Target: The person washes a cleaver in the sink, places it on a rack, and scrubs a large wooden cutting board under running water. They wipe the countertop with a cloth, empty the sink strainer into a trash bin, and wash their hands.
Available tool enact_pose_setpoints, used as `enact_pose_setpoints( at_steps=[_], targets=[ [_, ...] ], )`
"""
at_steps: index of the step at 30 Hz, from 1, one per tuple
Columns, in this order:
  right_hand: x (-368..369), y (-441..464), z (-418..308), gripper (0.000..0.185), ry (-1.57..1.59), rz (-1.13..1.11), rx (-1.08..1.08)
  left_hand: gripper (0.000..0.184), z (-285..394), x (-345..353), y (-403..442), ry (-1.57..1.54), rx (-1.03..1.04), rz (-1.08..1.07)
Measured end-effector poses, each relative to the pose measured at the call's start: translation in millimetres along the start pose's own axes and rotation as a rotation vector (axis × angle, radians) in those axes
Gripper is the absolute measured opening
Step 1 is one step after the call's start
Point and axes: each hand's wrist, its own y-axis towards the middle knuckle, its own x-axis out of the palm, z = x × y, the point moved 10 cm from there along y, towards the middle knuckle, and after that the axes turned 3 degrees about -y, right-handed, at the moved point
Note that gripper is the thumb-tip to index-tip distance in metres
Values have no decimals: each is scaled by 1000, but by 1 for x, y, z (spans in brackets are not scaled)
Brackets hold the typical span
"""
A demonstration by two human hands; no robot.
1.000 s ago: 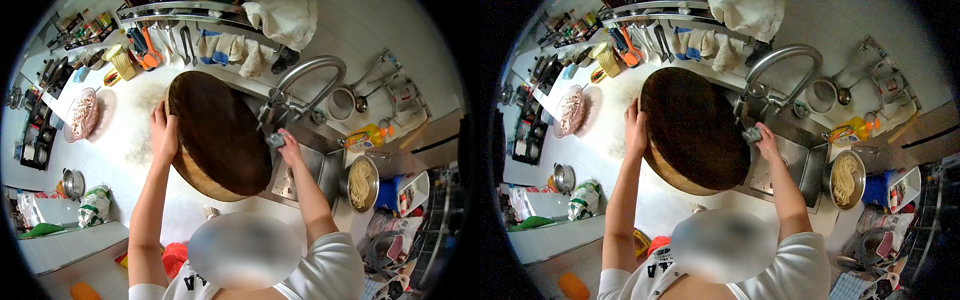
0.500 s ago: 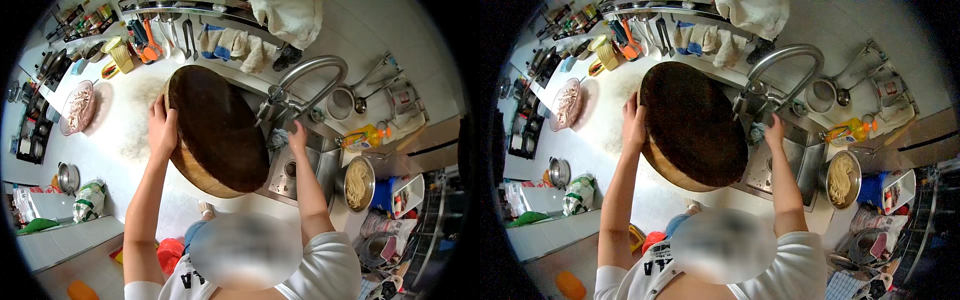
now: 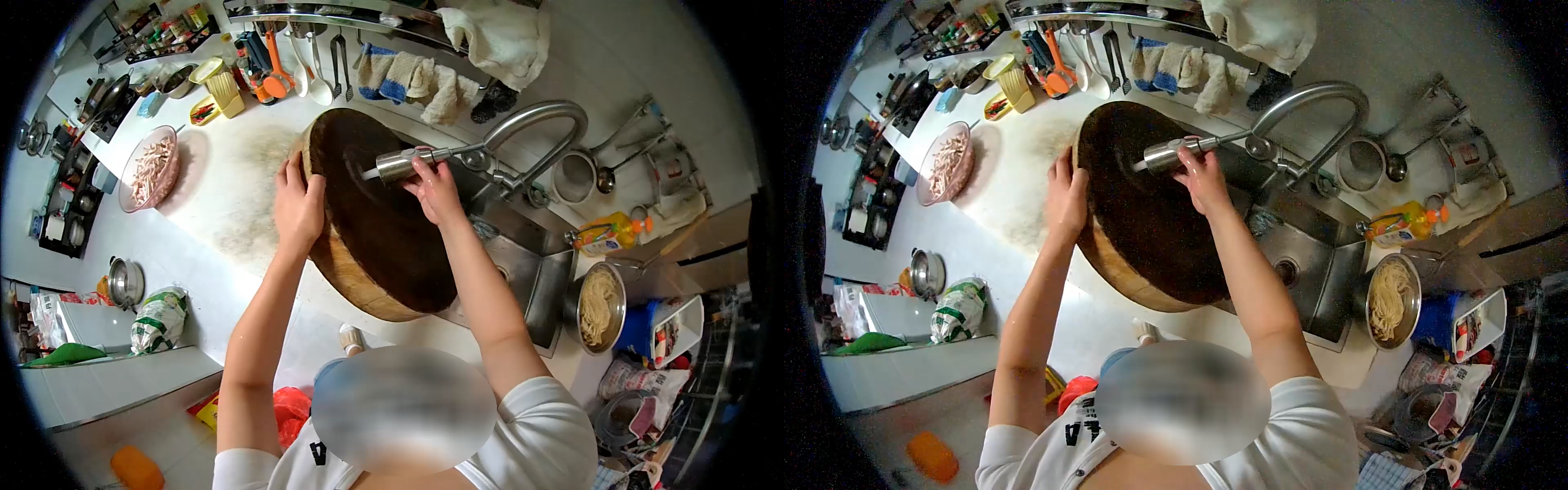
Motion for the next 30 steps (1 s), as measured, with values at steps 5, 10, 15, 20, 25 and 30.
enact_pose_setpoints(
  at_steps=[5,10,15,20,25,30],
  targets=[
    [21,-15,-14,37,157,-57,57,58,0,0,0,3,5,-4],
    [30,-23,-19,33,200,-127,87,59,0,-1,-1,28,-22,-10],
    [32,-13,-20,34,205,-72,53,61,-4,8,3,71,34,-82],
    [31,-2,-16,29,247,1,36,59,5,9,6,60,137,-86],
    [25,15,-11,28,271,74,-13,59,11,8,6,47,195,-66],
    [1,38,0,44,217,176,-74,59,13,8,6,63,230,-50]
  ],
)
